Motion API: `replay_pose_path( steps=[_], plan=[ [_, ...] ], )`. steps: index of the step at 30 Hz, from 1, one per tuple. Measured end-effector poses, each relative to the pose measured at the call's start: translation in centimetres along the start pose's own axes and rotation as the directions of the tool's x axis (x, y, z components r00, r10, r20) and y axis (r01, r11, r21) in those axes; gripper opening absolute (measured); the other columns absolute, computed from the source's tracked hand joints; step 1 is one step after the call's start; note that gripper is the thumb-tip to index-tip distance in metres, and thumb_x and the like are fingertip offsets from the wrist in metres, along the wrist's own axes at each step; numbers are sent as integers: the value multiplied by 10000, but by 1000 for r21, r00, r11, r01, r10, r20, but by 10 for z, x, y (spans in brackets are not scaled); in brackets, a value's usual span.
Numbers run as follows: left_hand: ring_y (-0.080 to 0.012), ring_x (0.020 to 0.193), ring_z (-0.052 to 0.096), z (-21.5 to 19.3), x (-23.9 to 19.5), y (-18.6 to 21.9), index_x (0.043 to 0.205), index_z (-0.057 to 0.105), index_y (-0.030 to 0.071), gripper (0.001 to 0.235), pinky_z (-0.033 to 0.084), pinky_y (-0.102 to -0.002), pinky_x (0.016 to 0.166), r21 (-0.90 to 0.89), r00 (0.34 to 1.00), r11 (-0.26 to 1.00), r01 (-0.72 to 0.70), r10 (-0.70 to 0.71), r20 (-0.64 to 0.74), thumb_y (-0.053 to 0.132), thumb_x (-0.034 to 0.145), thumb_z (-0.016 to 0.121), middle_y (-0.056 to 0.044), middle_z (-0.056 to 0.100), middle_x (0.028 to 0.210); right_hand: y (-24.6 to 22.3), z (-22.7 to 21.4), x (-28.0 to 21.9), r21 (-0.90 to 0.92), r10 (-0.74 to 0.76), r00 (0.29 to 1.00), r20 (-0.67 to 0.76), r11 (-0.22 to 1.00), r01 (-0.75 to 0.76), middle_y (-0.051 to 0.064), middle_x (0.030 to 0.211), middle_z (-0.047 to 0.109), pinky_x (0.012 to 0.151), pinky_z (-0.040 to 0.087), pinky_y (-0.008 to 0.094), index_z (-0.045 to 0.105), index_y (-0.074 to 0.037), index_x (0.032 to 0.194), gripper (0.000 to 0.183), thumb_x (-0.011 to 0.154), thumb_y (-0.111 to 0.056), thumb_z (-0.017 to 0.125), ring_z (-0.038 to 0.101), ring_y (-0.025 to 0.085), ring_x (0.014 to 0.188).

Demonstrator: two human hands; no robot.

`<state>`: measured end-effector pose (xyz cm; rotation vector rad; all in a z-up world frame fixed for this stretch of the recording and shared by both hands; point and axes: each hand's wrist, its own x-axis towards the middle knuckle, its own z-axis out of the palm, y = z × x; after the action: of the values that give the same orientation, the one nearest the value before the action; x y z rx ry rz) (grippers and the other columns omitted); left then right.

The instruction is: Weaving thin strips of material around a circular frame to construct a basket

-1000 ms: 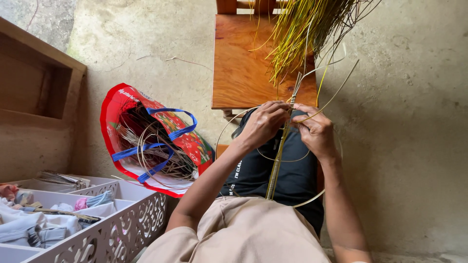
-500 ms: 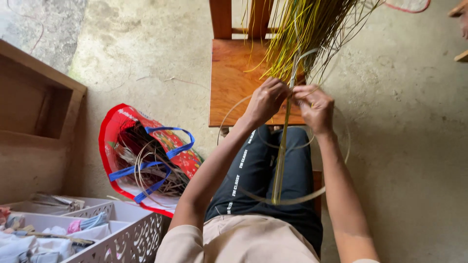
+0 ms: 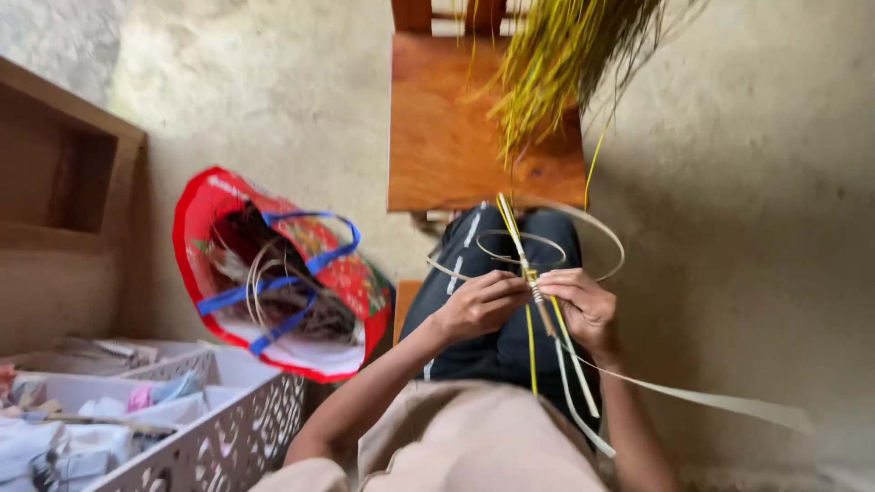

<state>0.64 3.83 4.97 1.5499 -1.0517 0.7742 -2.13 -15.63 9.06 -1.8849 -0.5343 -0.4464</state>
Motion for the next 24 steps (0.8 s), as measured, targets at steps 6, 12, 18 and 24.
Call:
replay_pose_path(
  steps=[6,12,18,24],
  plan=[
    [-352,758,666,-1,-73,29,893,717,19,89,564,-402,662,-130,896,897,422,-391,210,-54,905,667,-146,712,932,39,31,-94,-43,247,956,161,969,-244,70,910,784,792,596,396,804,-75,897,88,902,-66,716,746,285,843],
    [-340,779,680,6,-115,19,832,696,52,79,551,-418,696,-72,720,750,658,-598,353,-23,819,716,-108,715,836,69,55,-123,-137,397,905,151,915,-379,76,754,635,712,534,370,730,-63,711,221,919,-137,748,639,273,718],
    [-260,775,646,17,-110,21,806,665,92,159,520,-356,694,137,861,935,328,-356,365,127,960,643,-54,662,816,85,52,-131,-181,476,857,199,877,-445,105,727,599,712,513,397,646,-44,685,308,957,-176,707,620,305,726],
    [-365,1263,606,8,-75,32,1152,640,12,265,405,-458,1138,218,921,972,85,-160,356,117,1065,413,-173,656,1202,68,43,-116,-170,377,885,272,924,-342,84,780,626,728,527,433,658,-93,674,203,834,24,699,628,348,768]
  ],
)
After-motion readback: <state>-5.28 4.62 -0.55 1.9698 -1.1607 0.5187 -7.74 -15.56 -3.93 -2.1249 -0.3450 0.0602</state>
